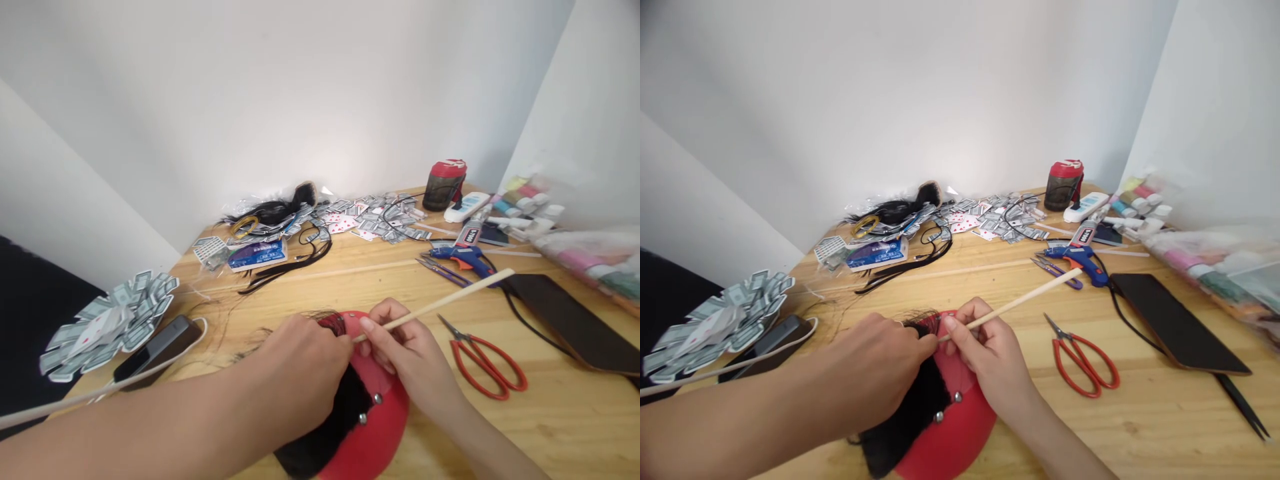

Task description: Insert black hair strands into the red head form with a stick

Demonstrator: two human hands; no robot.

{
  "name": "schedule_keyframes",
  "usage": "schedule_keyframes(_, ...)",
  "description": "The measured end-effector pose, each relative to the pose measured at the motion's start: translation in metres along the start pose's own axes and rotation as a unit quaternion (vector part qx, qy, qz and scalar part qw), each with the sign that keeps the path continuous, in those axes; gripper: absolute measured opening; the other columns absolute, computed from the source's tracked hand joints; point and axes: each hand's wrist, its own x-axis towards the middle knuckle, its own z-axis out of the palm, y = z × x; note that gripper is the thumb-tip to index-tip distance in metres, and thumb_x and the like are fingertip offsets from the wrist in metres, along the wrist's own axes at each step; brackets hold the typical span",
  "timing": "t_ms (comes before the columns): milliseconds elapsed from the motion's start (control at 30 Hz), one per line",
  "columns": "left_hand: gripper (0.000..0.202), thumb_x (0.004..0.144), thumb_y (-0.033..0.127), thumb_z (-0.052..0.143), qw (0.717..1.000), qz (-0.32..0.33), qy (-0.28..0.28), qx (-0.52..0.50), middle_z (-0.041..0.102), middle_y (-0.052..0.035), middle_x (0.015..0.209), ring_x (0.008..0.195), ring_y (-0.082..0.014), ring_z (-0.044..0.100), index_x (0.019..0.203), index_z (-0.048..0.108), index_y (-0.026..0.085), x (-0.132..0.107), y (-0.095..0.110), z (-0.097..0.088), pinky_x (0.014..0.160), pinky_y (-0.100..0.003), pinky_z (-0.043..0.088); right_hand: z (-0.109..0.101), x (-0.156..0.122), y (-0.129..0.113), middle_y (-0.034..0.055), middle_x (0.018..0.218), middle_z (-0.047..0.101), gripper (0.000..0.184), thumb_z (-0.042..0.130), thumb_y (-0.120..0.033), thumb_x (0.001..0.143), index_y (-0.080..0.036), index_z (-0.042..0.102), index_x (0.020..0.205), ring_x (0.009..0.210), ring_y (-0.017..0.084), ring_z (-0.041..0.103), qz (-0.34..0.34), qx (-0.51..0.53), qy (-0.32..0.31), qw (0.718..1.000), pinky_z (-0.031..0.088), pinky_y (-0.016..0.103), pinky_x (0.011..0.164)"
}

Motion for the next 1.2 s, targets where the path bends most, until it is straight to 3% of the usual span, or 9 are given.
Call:
schedule_keyframes(200, 0.021, 0.079, 0.001, 0.051, 0.999, -0.001, 0.026, -0.047, 0.064, -0.0005, 0.068, 0.052, -0.0215, 0.062, 0.081, 0.055, 0.021, -0.015, -0.013, 0.012, 0.044, -0.029, 0.033, 0.0, -0.001, -0.001, -0.0034, 0.057, 0.061, 0.041, 0.069, -0.057, 0.083, -0.021, 0.051, 0.075, 0.044, 0.008, 0.035, 0.007, -0.002, 0.001, 1.0, 0.025, 0.021, 0.043)
schedule_keyframes(333, 0.023, 0.087, 0.004, 0.041, 0.988, 0.007, 0.11, -0.11, 0.059, -0.0001, 0.073, 0.056, -0.0168, 0.058, 0.077, 0.051, 0.022, -0.032, -0.022, 0.03, 0.048, -0.027, 0.035, 0.0, -0.001, -0.001, -0.0038, 0.057, 0.06, 0.041, 0.068, -0.057, 0.084, -0.021, 0.05, 0.074, 0.044, 0.008, 0.035, 0.01, -0.007, 0.011, 1.0, 0.023, 0.021, 0.043)
schedule_keyframes(467, 0.023, 0.089, 0.006, 0.038, 0.956, 0.017, 0.207, -0.21, 0.063, -0.004, 0.093, 0.064, -0.0129, 0.059, 0.08, 0.053, 0.021, -0.041, -0.023, 0.05, 0.055, -0.024, 0.043, 0.001, 0.001, 0.0, -0.004, 0.056, 0.06, 0.04, 0.067, -0.056, 0.086, -0.021, 0.049, 0.075, 0.044, 0.007, 0.034, 0.008, -0.009, 0.01, 1.0, 0.021, 0.021, 0.042)
schedule_keyframes(533, 0.022, 0.09, 0.005, 0.041, 0.93, 0.042, 0.238, -0.276, 0.065, -0.0075, 0.113, 0.078, -0.0133, 0.066, 0.083, 0.055, 0.021, -0.039, -0.021, 0.058, 0.064, -0.022, 0.048, 0.001, 0.001, -0.001, -0.0045, 0.055, 0.059, 0.042, 0.068, -0.058, 0.084, -0.021, 0.048, 0.075, 0.042, 0.007, 0.034, 0.011, -0.009, 0.003, 1.0, 0.021, 0.02, 0.041)
schedule_keyframes(600, 0.021, 0.093, 0.006, 0.043, 0.898, 0.066, 0.254, -0.354, 0.067, -0.0097, 0.12, 0.091, -0.0155, 0.069, 0.088, 0.058, 0.02, -0.034, -0.02, 0.061, 0.073, -0.023, 0.052, 0.0, 0.002, -0.002, -0.0048, 0.055, 0.059, 0.044, 0.068, -0.059, 0.081, -0.022, 0.048, 0.075, 0.042, 0.007, 0.034, 0.021, -0.01, -0.003, 1.0, 0.021, 0.019, 0.041)
schedule_keyframes(700, 0.021, 0.098, 0.013, 0.042, 0.846, 0.07, 0.271, -0.454, 0.074, -0.0101, 0.106, 0.092, -0.0174, 0.071, 0.095, 0.062, 0.02, -0.027, -0.021, 0.063, 0.079, -0.025, 0.055, -0.004, 0.003, -0.003, -0.0044, 0.058, 0.06, 0.043, 0.069, -0.058, 0.081, -0.022, 0.048, 0.075, 0.043, 0.007, 0.036, 0.031, -0.019, -0.017, 0.999, 0.024, 0.019, 0.043)
schedule_keyframes(833, 0.026, 0.101, 0.027, 0.044, 0.801, 0.035, 0.288, -0.524, 0.076, -0.0091, 0.094, 0.082, -0.0172, 0.071, 0.096, 0.067, 0.019, -0.022, -0.021, 0.068, 0.074, -0.025, 0.056, -0.009, 0.002, 0.001, -0.0035, 0.063, 0.061, 0.036, 0.066, -0.053, 0.087, -0.022, 0.05, 0.079, 0.046, 0.008, 0.039, 0.009, -0.031, -0.036, 0.999, 0.028, 0.021, 0.045)
schedule_keyframes(1033, 0.026, 0.101, 0.031, 0.047, 0.761, 0.003, 0.295, -0.578, 0.075, -0.0064, 0.09, 0.082, -0.016, 0.07, 0.09, 0.067, 0.019, -0.02, -0.02, 0.079, 0.076, -0.025, 0.055, -0.011, -0.002, 0.008, -0.0002, 0.076, 0.06, 0.028, 0.058, -0.044, 0.096, -0.022, 0.052, 0.079, 0.066, 0.014, 0.055, -0.103, -0.095, -0.033, 0.99, 0.041, 0.026, 0.061)
schedule_keyframes(1200, 0.025, 0.102, 0.031, 0.047, 0.741, -0.003, 0.287, -0.607, 0.075, -0.004, 0.09, 0.083, -0.0147, 0.069, 0.09, 0.067, 0.019, -0.019, -0.021, 0.083, 0.077, -0.023, 0.054, -0.01, -0.005, 0.008, -0.0003, 0.079, 0.058, 0.023, 0.055, -0.039, 0.099, -0.024, 0.052, 0.081, 0.072, 0.016, 0.058, -0.148, -0.13, -0.035, 0.98, 0.045, 0.027, 0.067)
